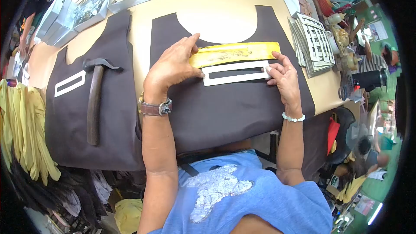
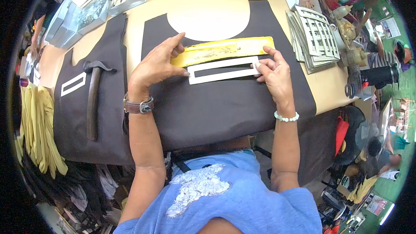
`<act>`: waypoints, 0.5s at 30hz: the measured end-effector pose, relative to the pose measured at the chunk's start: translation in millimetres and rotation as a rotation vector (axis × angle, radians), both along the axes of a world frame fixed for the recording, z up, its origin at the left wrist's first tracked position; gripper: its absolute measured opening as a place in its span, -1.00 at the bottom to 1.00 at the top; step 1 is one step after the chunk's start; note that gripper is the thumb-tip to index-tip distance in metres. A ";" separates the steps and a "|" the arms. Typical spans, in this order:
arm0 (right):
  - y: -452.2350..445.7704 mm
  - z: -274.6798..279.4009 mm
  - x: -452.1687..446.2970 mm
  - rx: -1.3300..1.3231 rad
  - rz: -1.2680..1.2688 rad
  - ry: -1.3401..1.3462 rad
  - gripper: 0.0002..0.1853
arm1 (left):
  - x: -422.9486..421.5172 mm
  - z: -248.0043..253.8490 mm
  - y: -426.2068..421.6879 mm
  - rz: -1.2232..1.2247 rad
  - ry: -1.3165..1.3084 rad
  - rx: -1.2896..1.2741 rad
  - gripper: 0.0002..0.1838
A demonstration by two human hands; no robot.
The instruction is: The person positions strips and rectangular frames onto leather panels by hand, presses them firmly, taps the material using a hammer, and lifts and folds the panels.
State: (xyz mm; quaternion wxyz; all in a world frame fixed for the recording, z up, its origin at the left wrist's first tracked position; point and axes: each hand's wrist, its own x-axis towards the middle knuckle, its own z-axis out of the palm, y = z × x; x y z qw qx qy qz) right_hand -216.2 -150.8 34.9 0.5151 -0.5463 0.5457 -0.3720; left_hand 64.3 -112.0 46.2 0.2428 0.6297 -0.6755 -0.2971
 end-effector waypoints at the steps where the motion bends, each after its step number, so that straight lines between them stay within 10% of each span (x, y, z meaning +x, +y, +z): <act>1: 0.1 0.8 0.5 0.004 -0.001 0.006 -0.45 | -0.2 0.1 -0.1 0.001 -0.009 0.002 0.01; 15: 3.7 -0.9 4.6 -0.211 -0.092 0.324 -0.51 | -4.3 -2.0 -0.5 -0.015 -0.056 -0.036 -0.04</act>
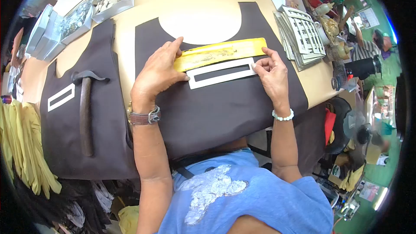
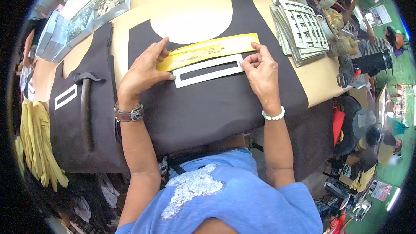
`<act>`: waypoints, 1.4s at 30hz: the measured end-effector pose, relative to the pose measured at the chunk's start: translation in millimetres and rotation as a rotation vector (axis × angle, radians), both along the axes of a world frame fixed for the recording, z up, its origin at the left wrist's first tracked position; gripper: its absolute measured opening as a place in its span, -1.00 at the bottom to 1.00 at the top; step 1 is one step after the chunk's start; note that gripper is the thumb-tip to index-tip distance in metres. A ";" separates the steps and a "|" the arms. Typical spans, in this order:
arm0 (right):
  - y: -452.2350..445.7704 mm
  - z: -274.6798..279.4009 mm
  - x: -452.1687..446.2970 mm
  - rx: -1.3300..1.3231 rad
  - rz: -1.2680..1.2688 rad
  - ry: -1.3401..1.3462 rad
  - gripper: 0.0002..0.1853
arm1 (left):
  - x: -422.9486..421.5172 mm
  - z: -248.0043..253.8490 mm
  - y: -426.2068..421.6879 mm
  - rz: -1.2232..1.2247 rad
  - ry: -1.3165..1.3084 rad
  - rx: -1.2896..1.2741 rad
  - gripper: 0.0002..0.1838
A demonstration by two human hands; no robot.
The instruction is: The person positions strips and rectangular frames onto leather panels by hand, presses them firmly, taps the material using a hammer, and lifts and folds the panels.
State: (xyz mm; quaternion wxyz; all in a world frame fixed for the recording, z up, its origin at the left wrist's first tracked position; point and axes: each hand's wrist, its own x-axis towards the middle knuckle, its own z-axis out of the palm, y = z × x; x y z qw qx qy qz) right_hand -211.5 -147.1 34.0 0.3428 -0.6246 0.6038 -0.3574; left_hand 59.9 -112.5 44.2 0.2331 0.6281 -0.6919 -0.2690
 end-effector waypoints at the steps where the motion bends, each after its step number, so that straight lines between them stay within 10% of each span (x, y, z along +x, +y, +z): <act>1: 0.0 -0.8 -0.6 -0.002 -0.006 0.000 -0.51 | -0.8 0.1 0.1 0.005 0.003 0.005 -0.04; 24: -5.5 -8.4 -1.7 -0.054 -0.038 0.009 -0.56 | 1.1 -2.5 1.3 -0.021 0.002 -0.018 -0.04; 30: 10.0 -17.5 7.7 -0.590 0.187 0.854 -0.79 | -3.4 1.2 3.5 -0.029 -0.079 -0.070 -0.14; 38: 8.3 -28.1 -10.2 -0.454 0.108 0.397 -0.82 | -52.1 -18.6 52.9 0.169 -0.432 -0.408 -0.78; 42: 23.8 -12.7 31.8 -0.795 0.204 0.368 -0.72 | -59.9 -29.4 71.0 0.173 -0.584 -0.469 -0.70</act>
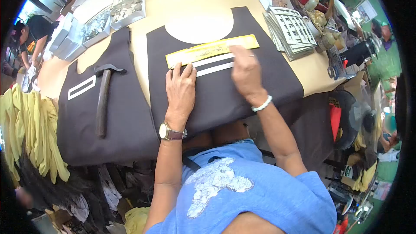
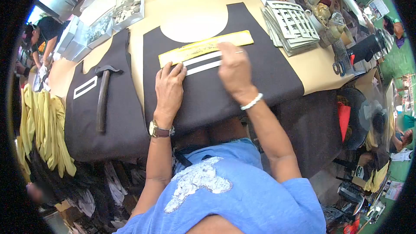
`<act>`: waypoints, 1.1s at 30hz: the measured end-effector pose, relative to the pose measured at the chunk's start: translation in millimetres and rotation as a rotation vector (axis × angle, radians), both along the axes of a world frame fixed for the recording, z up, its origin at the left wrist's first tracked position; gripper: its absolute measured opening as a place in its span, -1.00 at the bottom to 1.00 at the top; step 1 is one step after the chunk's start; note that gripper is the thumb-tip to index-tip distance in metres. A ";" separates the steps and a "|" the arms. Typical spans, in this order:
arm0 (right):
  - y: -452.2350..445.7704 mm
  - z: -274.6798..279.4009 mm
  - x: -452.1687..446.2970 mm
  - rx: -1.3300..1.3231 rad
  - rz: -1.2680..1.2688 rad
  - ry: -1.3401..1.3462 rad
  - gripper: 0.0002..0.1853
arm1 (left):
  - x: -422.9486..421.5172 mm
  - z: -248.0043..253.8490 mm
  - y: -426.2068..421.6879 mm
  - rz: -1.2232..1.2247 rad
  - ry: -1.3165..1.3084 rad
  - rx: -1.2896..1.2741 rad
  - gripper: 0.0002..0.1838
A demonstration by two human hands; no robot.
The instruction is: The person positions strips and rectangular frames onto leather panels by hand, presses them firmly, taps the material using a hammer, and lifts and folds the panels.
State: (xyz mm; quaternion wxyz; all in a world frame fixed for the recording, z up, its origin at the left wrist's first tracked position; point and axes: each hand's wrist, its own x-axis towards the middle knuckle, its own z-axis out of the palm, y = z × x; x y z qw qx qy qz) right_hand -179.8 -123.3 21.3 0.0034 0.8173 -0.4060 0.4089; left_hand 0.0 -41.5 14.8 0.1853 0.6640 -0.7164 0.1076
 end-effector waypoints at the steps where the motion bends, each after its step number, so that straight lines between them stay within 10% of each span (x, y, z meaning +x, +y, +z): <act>1: 11.9 2.6 20.6 0.051 0.103 -0.046 -0.70 | -1.1 -3.8 2.8 0.004 -0.042 -0.021 -0.67; 8: 27.4 -18.8 54.4 0.205 0.278 0.194 -0.52 | 2.0 1.1 9.3 0.017 0.073 0.130 -0.54; 26: -19.9 0.9 -35.3 0.166 -0.342 0.445 -0.58 | 7.2 -0.3 14.3 -0.039 0.043 0.180 -0.51; 33: 59.7 -21.4 53.3 0.124 0.064 0.300 -0.54 | 8.8 1.8 12.4 -0.042 -0.033 0.216 -0.40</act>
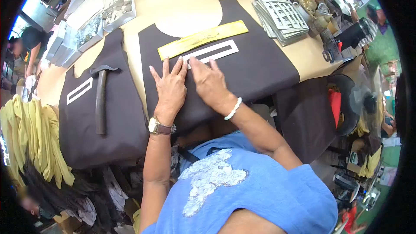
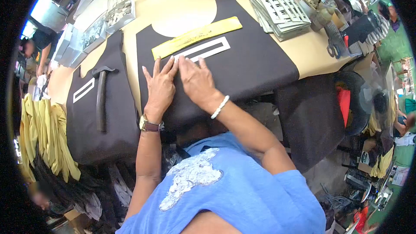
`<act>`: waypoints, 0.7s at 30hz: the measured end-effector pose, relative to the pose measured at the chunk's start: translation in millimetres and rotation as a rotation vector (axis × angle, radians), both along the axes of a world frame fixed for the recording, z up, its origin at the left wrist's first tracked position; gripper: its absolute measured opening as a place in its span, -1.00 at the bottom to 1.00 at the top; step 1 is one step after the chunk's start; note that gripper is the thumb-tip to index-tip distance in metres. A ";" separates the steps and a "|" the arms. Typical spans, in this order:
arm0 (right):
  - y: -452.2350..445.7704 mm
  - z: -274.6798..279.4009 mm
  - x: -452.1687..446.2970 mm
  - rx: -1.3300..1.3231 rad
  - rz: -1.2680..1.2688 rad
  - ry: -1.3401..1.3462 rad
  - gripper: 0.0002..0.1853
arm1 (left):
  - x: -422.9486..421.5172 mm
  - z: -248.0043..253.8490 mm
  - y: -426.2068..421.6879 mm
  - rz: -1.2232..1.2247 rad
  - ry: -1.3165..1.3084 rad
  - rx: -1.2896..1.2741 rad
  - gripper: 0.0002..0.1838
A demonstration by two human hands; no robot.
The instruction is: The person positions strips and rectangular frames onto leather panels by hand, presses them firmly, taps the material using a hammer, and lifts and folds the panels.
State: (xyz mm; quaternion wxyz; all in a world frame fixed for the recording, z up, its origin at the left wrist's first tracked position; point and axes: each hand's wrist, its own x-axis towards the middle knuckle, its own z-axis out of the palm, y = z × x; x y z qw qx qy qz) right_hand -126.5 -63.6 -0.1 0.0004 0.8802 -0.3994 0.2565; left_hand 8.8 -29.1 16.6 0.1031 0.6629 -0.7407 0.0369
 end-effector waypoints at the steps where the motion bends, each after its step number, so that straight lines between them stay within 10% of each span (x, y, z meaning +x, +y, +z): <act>1: -2.3 0.3 -5.7 0.035 0.009 -0.017 -0.54 | -0.1 1.7 -0.1 -0.005 -0.014 0.013 -0.40; 12: -42.0 10.4 -107.0 0.090 -0.204 -0.011 -0.55 | -14.8 4.4 7.1 0.067 -0.390 -0.017 -0.50; 21: -87.8 38.8 -99.6 0.040 -0.271 0.321 -0.54 | 2.7 9.7 17.1 0.338 0.172 -0.077 -0.57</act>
